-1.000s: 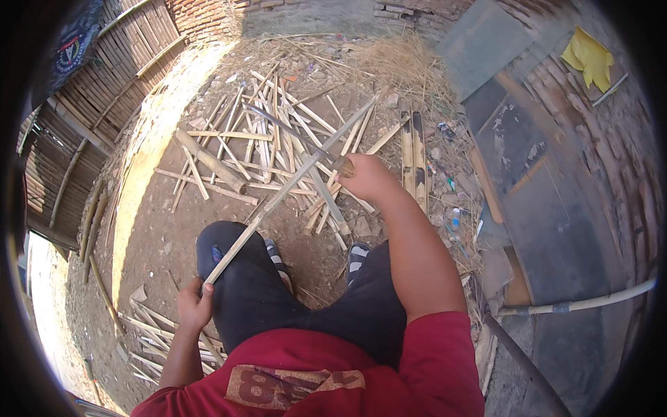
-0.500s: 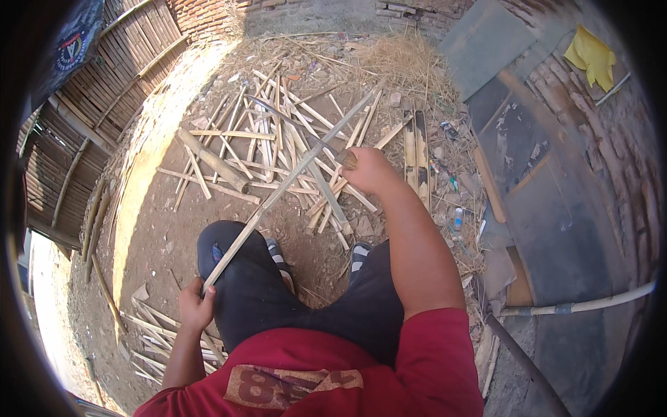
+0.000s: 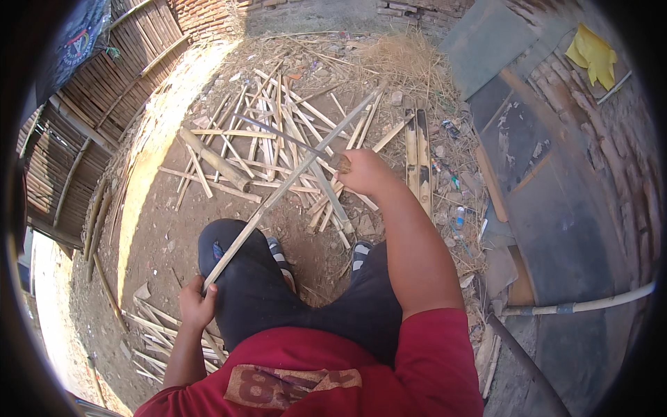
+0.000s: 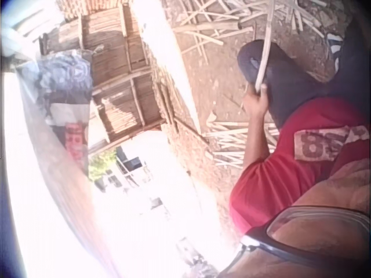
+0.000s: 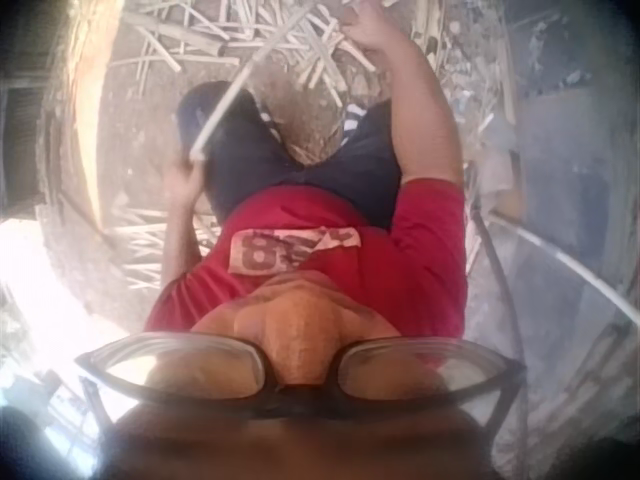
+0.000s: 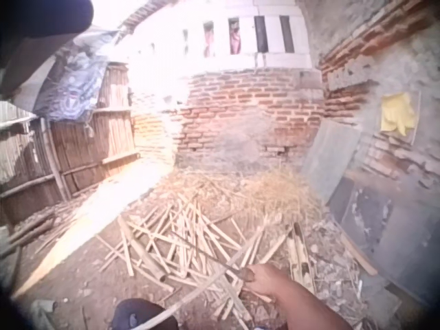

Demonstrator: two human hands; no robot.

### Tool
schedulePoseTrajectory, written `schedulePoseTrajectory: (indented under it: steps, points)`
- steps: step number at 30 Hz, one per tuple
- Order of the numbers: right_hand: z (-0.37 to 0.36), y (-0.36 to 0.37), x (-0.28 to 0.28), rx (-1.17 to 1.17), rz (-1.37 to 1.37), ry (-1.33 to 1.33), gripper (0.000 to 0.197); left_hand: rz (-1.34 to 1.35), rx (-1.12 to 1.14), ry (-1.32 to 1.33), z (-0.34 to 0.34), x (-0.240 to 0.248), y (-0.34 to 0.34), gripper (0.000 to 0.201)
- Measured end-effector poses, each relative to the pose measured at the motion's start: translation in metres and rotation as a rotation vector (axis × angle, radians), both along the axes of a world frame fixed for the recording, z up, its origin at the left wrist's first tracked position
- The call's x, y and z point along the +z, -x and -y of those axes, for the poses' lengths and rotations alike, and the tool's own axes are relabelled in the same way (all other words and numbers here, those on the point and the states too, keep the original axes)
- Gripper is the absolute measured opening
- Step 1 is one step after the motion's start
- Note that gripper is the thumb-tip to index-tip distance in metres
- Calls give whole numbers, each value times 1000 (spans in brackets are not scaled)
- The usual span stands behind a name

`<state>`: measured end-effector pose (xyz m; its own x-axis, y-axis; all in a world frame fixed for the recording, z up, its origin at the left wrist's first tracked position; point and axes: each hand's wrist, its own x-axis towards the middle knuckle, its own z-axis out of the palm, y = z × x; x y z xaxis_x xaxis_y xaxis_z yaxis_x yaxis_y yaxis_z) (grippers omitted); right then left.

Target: The person splits pieces of bamboo using a machete and then shaves the edges of the wood while sitting on the ground.

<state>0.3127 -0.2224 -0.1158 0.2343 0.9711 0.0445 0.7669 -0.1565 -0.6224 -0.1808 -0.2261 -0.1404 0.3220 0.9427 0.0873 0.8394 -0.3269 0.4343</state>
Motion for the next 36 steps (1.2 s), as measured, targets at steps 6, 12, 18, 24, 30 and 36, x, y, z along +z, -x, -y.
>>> schedulePoseTrajectory:
  steps: [6, 12, 18, 24, 30, 36]
  points:
    - [10, 17, 12, 76, 108, 7, 36, 9, 10, 61, -3, 6, 0, 69]
    - [16, 63, 36, 401, 327, 108, 38, 55, 9, 79, -3, 5, 3, 65]
    - [5, -9, 7, -112, 27, -2, 37, 27, -3, 54, -1, 5, -1, 64]
    - [8, 17, 8, 40, 53, -54, 36, 92, 29, 136, -5, 3, 1, 65]
    - [9, 57, 28, 374, 289, 125, 31, 96, 11, 156, -4, 3, 7, 64]
    - [6, -18, 17, -234, -87, 60, 46, 13, 9, 87, -6, 6, 0, 68]
